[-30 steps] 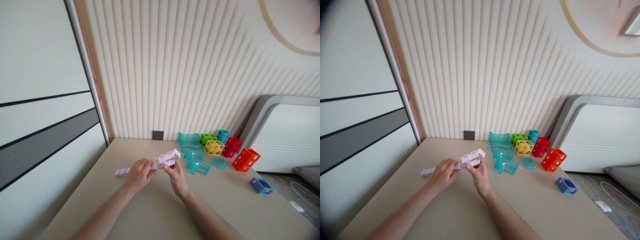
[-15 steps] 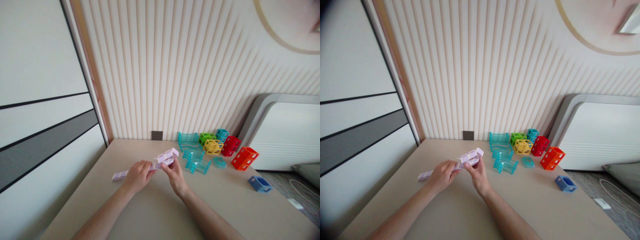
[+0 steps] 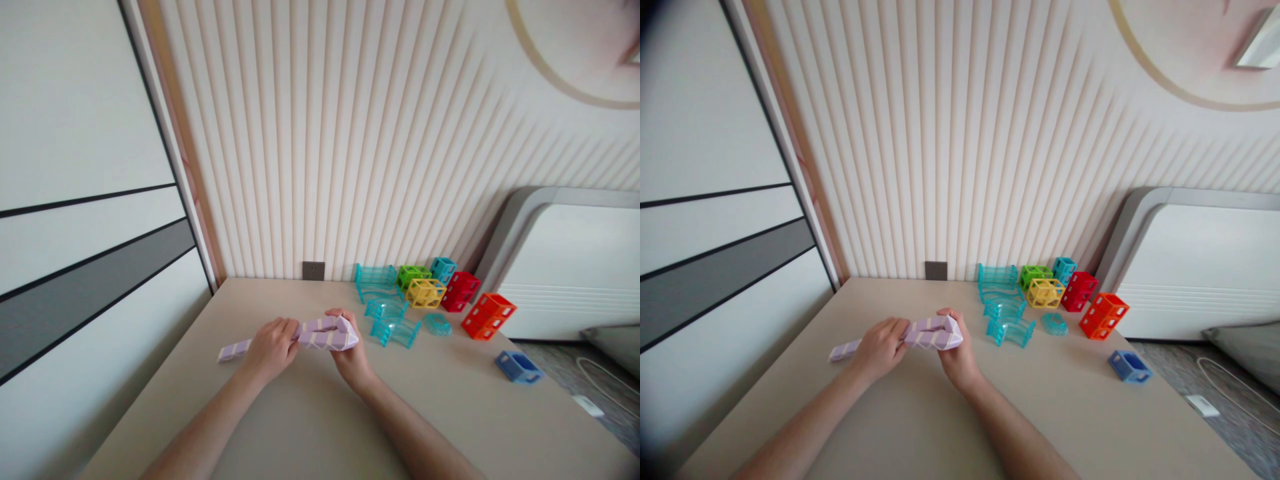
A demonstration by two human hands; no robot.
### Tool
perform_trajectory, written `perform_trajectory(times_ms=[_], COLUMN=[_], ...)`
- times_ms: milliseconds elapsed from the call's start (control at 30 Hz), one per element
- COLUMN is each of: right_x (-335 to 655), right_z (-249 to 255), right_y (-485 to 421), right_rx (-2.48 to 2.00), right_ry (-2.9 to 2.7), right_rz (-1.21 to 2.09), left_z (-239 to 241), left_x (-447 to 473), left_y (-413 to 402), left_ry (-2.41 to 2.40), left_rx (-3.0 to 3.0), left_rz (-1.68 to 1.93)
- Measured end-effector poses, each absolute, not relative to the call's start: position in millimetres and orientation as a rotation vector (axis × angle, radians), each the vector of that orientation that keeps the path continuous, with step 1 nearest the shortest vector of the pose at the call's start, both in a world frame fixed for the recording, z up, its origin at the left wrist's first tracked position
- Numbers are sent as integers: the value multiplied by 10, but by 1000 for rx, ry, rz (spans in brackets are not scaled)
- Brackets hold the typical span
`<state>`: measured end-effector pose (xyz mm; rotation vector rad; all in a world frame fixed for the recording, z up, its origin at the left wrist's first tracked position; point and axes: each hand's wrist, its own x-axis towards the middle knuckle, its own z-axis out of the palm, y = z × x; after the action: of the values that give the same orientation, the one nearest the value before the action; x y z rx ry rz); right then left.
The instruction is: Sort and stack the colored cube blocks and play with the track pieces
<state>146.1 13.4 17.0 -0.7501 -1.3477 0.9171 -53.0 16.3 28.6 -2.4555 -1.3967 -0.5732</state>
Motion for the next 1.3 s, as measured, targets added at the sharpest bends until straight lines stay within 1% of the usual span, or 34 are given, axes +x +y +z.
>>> perform_trajectory(times_ms=[200,333,433,600,867,967,1200,1300], right_x=[1501,1495,1487,1468,1438,1464,1538,1576], right_z=[115,86,101,96,55,98,176,169], right_y=[236,284,262,219,242,246,249,243], right_rx=[-835,-832,-797,-775,-791,-839,-963,-962], right_ry=[-1275,-1097,-1044,-1105,-1029,-1101,-1310,-1364], right_rz=[1007,1212,1300,1290,1299,1244,935,879], left_z=[267,285,294,294,267,244,236,247], left_x=[-622,-669,-683,-683,-646,-652,-649,-663], left_y=[244,258,260,260,252,258,249,249], left_ry=[-1441,-1441,-1430,-1426,-1332,-1308,-1343,-1331], left_rx=[-2260,-2219,-2245,-2267,-2342,-2354,-2381,-2412], left_rz=[-792,-834,-859,-892,-896,-872,-870,-855])
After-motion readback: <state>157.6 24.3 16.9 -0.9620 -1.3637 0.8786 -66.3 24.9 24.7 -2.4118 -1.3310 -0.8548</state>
